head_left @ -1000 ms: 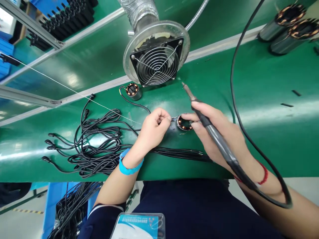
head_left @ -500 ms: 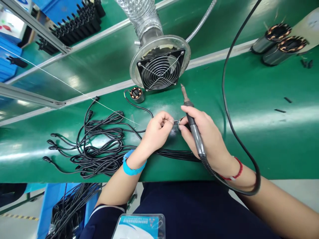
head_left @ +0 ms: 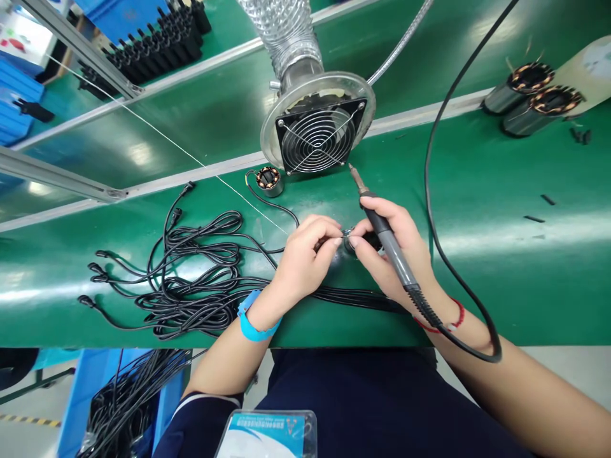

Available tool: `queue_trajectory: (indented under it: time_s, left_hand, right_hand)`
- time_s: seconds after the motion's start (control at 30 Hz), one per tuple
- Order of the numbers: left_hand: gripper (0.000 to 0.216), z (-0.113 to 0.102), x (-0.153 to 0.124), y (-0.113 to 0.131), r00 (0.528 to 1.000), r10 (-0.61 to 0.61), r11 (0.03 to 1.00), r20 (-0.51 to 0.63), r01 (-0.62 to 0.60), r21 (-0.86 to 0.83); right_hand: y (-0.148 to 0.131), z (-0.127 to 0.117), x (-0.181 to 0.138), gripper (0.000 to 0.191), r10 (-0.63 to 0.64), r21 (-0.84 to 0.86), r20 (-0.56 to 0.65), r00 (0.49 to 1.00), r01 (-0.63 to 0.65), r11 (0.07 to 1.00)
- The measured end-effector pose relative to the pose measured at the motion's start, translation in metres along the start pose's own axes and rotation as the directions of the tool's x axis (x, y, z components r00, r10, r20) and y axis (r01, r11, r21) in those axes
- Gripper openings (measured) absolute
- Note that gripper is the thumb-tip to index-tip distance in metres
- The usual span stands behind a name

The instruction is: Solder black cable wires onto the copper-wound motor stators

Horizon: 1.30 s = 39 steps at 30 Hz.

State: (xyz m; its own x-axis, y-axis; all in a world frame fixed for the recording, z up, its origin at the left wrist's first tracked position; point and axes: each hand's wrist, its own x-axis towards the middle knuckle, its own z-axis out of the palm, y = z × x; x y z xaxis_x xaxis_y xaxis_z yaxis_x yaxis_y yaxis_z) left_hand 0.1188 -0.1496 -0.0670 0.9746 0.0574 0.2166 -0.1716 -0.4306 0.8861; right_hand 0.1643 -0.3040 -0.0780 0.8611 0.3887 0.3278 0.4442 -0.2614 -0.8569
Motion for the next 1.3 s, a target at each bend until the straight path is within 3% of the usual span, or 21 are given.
queue_trajectory:
  time_s: [0.13,0.37,0.5,0.73,0.9,1.13,1.3]
  left_hand:
    - [0.013,-0.002,-0.001,0.001,0.998,0.057,0.993,0.015,-0.059,0.099]
    - [0.015,-0.003,0.001,0.003,0.98,-0.195,0.979,0.04,0.192,0.073]
    - [0.013,-0.003,0.003,0.0,0.974,-0.227,0.973,0.025,0.226,0.039]
    - [0.014,-0.002,0.003,-0.004,0.986,-0.169,0.985,-0.009,0.17,0.022]
    - [0.014,0.001,0.002,-0.005,0.987,-0.161,0.987,-0.006,0.161,0.02]
    - [0.015,0.004,0.002,-0.005,0.989,-0.147,0.989,-0.023,0.148,0.017]
    - [0.014,0.006,0.001,-0.008,0.993,-0.111,0.994,-0.049,0.111,0.011]
  right_hand:
    - [0.001,0.002,0.001,0.045,0.025,0.012,0.007,1.0,-0.025,1.0]
    - [0.012,-0.012,-0.005,0.046,-0.036,-0.106,0.087,0.996,0.045,0.993]
    - [0.016,-0.012,-0.003,0.043,-0.075,-0.124,0.134,0.988,0.092,0.988]
    - [0.017,-0.002,0.003,0.044,-0.12,-0.161,0.081,0.989,0.132,0.978]
    - [0.009,-0.015,-0.019,0.042,-0.104,-0.156,-0.092,0.99,0.089,0.984]
    - [0.013,-0.027,-0.048,0.026,-0.289,-0.039,-0.228,0.93,0.288,0.957]
    - [0.014,-0.027,-0.052,0.019,-0.301,0.011,-0.196,0.933,0.309,0.951]
